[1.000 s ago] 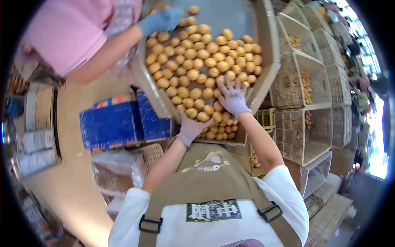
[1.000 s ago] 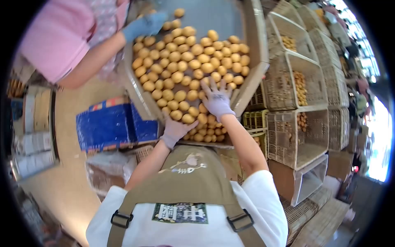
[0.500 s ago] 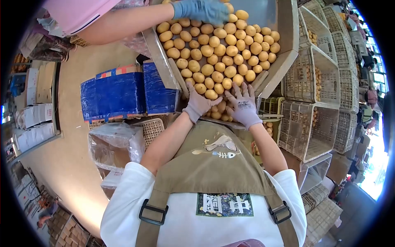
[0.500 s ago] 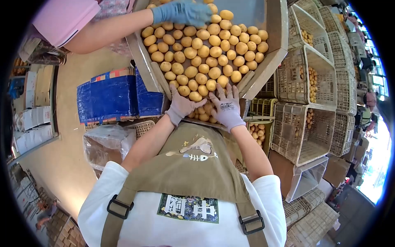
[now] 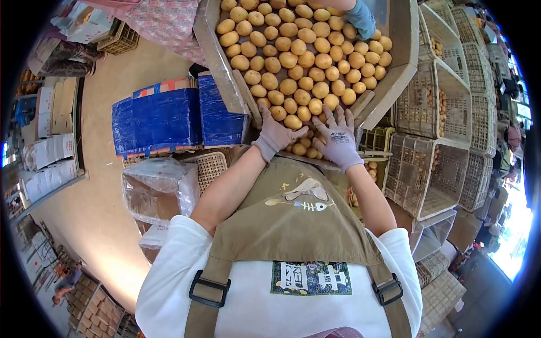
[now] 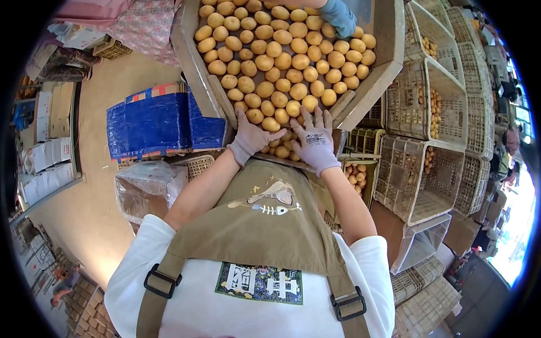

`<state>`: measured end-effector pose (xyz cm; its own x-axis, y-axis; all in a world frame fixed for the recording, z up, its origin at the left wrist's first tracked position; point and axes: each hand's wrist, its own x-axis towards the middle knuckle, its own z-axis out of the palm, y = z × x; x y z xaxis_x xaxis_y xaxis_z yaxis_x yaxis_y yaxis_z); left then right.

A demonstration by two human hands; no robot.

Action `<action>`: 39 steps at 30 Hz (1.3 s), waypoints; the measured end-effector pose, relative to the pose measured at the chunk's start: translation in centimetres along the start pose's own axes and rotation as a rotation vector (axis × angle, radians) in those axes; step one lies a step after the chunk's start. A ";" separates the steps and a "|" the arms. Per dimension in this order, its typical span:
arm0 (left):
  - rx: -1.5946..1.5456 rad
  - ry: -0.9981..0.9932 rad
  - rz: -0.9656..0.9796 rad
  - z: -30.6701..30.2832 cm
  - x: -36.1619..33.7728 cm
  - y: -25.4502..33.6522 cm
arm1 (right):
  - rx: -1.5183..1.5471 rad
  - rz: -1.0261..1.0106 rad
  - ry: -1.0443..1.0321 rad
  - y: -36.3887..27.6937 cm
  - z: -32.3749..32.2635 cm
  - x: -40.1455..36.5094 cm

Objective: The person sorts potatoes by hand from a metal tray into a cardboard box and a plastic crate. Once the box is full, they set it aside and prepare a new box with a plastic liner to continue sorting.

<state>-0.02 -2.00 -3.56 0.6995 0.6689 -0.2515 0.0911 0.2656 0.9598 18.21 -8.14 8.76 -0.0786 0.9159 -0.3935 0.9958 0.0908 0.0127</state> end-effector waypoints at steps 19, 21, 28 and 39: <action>-1.346 0.410 -0.372 0.4 -0.1 4.3 | 0.248 0.190 0.492 2.5 -1.1 6.5; -1.202 0.273 -0.325 0.0 0.1 -0.6 | 0.144 0.195 0.302 2.5 -0.7 6.9; -1.422 0.140 -0.328 -0.1 -0.5 0.4 | 0.391 -0.194 0.567 -4.8 -5.5 15.6; -1.588 0.180 -0.355 0.0 0.1 0.2 | 0.677 0.036 0.253 -4.1 -5.6 17.2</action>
<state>0.07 -1.90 -3.37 0.7064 0.4594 -0.5385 -0.6372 0.7440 -0.2011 12.52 9.47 7.11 0.0277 0.9837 -0.1777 0.8025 -0.1279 -0.5828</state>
